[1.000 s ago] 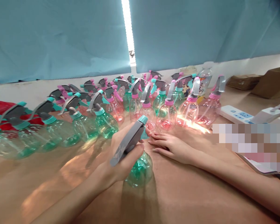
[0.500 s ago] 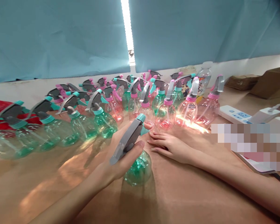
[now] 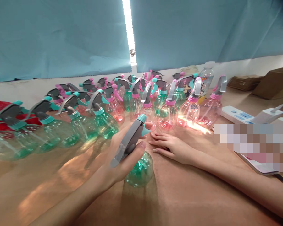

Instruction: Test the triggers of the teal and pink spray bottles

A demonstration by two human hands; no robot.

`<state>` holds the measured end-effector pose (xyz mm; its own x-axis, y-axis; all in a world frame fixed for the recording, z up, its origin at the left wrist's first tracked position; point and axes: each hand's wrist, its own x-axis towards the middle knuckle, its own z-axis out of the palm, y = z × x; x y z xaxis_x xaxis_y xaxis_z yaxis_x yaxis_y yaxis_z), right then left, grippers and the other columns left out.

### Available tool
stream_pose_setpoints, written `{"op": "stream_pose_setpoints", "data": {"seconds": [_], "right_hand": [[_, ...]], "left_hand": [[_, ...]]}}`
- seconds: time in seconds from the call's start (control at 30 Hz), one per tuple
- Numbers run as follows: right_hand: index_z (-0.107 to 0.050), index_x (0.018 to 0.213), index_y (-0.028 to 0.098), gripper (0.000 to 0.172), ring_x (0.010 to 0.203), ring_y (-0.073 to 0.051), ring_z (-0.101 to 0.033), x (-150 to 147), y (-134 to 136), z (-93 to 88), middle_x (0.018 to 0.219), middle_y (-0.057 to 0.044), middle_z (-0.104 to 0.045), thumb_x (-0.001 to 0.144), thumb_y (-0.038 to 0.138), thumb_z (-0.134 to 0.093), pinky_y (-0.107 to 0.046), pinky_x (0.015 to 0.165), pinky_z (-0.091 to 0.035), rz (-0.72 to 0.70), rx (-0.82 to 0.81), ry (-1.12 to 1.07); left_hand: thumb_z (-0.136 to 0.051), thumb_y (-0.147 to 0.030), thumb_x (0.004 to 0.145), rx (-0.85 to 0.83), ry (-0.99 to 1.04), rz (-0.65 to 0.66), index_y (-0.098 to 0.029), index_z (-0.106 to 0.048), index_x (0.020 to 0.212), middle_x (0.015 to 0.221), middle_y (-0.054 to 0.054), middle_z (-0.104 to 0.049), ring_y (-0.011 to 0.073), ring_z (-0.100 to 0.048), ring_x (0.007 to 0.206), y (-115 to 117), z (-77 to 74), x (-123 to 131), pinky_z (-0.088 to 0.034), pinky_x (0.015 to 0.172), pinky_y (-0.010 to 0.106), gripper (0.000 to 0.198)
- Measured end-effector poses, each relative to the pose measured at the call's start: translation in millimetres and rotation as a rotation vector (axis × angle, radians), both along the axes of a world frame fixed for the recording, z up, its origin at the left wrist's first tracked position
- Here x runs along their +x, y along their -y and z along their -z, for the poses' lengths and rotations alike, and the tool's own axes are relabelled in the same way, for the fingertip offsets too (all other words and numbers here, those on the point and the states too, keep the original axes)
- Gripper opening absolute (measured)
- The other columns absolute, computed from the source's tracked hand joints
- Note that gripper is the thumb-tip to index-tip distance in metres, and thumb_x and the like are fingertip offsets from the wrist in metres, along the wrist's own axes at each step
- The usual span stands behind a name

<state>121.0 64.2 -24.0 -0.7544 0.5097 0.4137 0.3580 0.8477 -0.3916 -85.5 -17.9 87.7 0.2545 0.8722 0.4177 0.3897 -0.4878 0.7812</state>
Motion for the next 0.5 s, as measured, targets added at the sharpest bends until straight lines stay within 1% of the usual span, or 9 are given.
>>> {"op": "stream_pose_setpoints", "data": {"seconds": [0.13, 0.3, 0.4, 0.5], "right_hand": [[-0.064, 0.127, 0.017, 0.037, 0.131, -0.029, -0.051, -0.2, -0.1, -0.1, 0.136, -0.014, -0.06, 0.1, 0.036, -0.047, -0.047, 0.107, -0.045, -0.001, 0.002, 0.006], [-0.064, 0.127, 0.022, 0.035, 0.13, -0.027, -0.052, -0.1, -0.4, 1.0, 0.135, -0.01, -0.061, 0.1, 0.038, -0.047, -0.047, 0.107, -0.046, 0.007, 0.011, 0.009], [-0.064, 0.127, 0.023, 0.035, 0.13, -0.027, -0.053, 0.0, -0.4, 1.1, 0.135, -0.011, -0.061, 0.1, 0.037, -0.048, -0.048, 0.106, -0.046, 0.004, 0.008, 0.001], [-0.065, 0.125, 0.02, 0.035, 0.129, -0.029, -0.053, -0.1, -0.2, 0.9, 0.135, -0.013, -0.061, 0.1, 0.036, -0.048, -0.049, 0.105, -0.047, -0.006, 0.003, -0.008]], "left_hand": [[-0.057, -0.023, 0.084, -0.01, 0.052, 0.006, -0.024, -0.061, 0.122, 0.115, 0.007, -0.07, 0.0262, -0.063, 0.112, -0.5, 0.7, 2.1, -0.056, 0.087, 0.038, 0.039], [-0.059, -0.023, 0.084, -0.047, 0.066, -0.018, -0.023, -0.061, 0.121, 0.112, 0.007, -0.071, 0.0275, -0.062, 0.116, 1.2, -0.4, 4.4, -0.055, 0.091, 0.038, 0.037], [-0.058, -0.022, 0.085, -0.044, 0.041, -0.03, -0.023, -0.062, 0.118, 0.11, 0.007, -0.072, 0.0265, -0.065, 0.11, 1.8, -1.4, 5.0, -0.054, 0.093, 0.039, 0.034], [-0.055, -0.02, 0.085, -0.014, 0.01, -0.049, -0.023, -0.062, 0.118, 0.11, 0.006, -0.072, 0.024, -0.068, 0.099, 1.2, -1.5, 5.1, -0.054, 0.088, 0.038, 0.033]]}}
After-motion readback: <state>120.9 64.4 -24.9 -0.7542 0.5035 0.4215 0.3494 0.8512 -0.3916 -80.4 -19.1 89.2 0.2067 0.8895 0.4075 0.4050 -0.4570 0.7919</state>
